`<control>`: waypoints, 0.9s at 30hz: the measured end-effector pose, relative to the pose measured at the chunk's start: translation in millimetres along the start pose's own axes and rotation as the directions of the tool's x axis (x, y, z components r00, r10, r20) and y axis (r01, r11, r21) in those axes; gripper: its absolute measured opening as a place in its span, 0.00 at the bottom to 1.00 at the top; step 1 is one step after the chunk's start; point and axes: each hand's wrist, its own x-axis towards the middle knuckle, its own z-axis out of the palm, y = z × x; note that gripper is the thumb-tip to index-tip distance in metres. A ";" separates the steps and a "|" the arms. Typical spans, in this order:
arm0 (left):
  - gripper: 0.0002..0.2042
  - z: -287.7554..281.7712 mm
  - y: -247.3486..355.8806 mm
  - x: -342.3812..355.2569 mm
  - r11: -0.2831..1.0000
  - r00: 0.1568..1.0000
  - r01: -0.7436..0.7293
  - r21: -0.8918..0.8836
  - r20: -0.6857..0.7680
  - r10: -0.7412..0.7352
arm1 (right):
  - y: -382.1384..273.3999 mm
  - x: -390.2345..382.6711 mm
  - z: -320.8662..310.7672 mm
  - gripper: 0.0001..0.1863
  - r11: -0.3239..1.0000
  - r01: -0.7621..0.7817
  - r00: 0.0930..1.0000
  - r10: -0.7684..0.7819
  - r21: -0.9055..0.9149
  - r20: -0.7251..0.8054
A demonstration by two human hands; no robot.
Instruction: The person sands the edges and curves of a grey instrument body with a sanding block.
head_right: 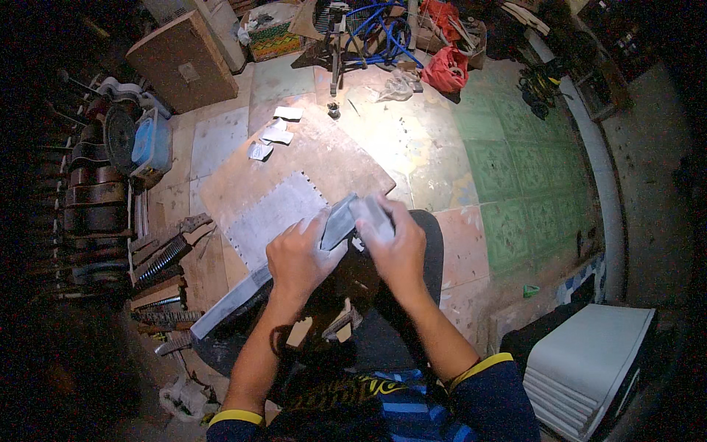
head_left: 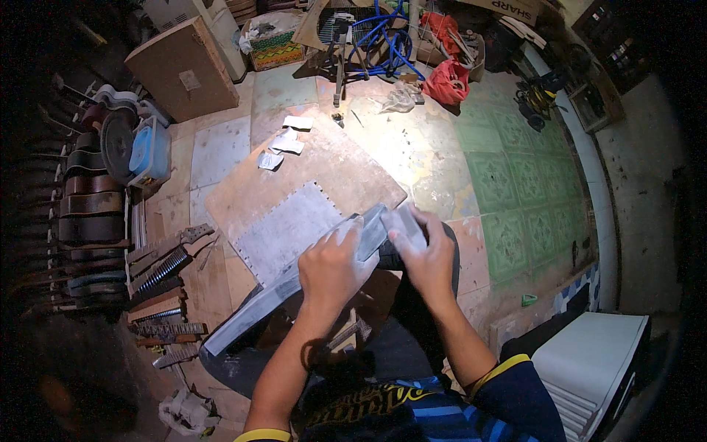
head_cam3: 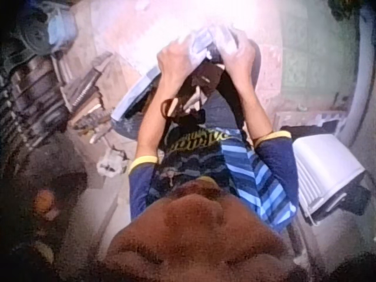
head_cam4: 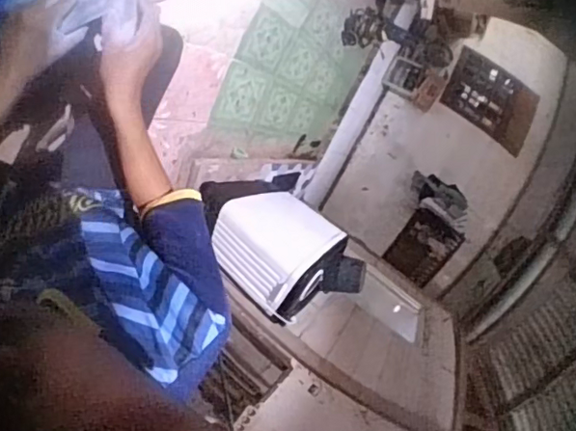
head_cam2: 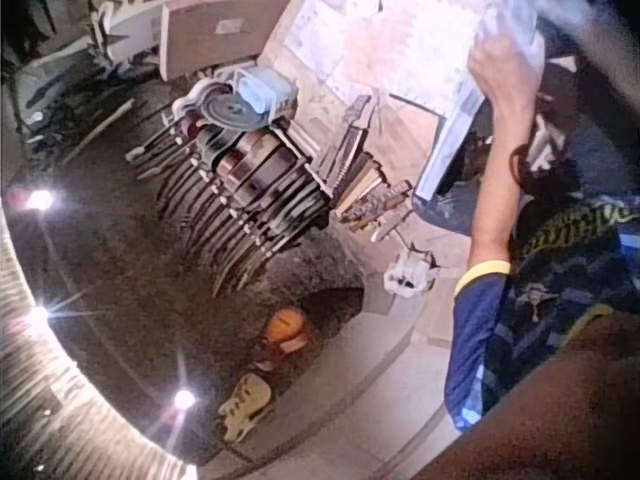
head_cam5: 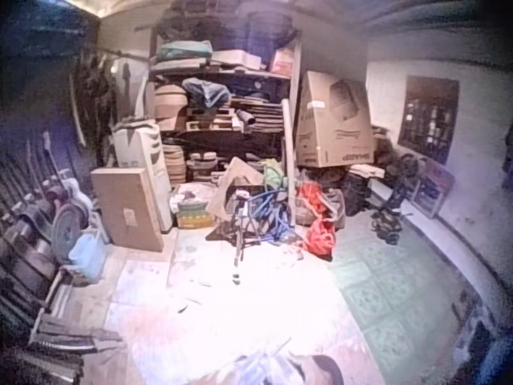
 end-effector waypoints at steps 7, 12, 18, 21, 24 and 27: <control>0.31 0.3 -2.9 -4.9 1.000 1.000 0.011 0.027 -0.009 -0.011 | 8.0 6.1 2.1 0.27 0.997 0.002 0.999 -0.005 0.081 0.043; 0.31 2.4 6.0 2.9 1.000 1.000 -0.007 0.013 -0.008 0.007 | 62.1 71.7 22.5 0.24 0.773 -0.517 0.831 0.353 0.366 0.430; 0.31 -0.9 8.4 0.5 0.996 0.999 0.037 0.087 0.014 -0.039 | 52.6 45.3 -8.3 0.27 0.812 -0.380 0.924 0.314 0.444 0.216; 0.30 -0.6 6.3 -0.5 0.998 0.999 0.033 0.046 0.014 -0.034 | 49.0 30.6 -15.3 0.27 0.848 -0.340 0.938 0.279 0.406 0.203; 0.30 1.6 6.2 -1.0 0.999 1.000 0.002 0.045 -0.008 -0.001 | 39.5 18.5 -4.6 0.27 0.965 -0.157 0.983 0.134 0.209 0.122; 0.30 4.0 4.2 4.0 0.998 1.000 0.021 0.065 -0.007 -0.020 | 30.5 37.0 8.4 0.27 0.973 -0.131 0.990 0.119 0.192 0.072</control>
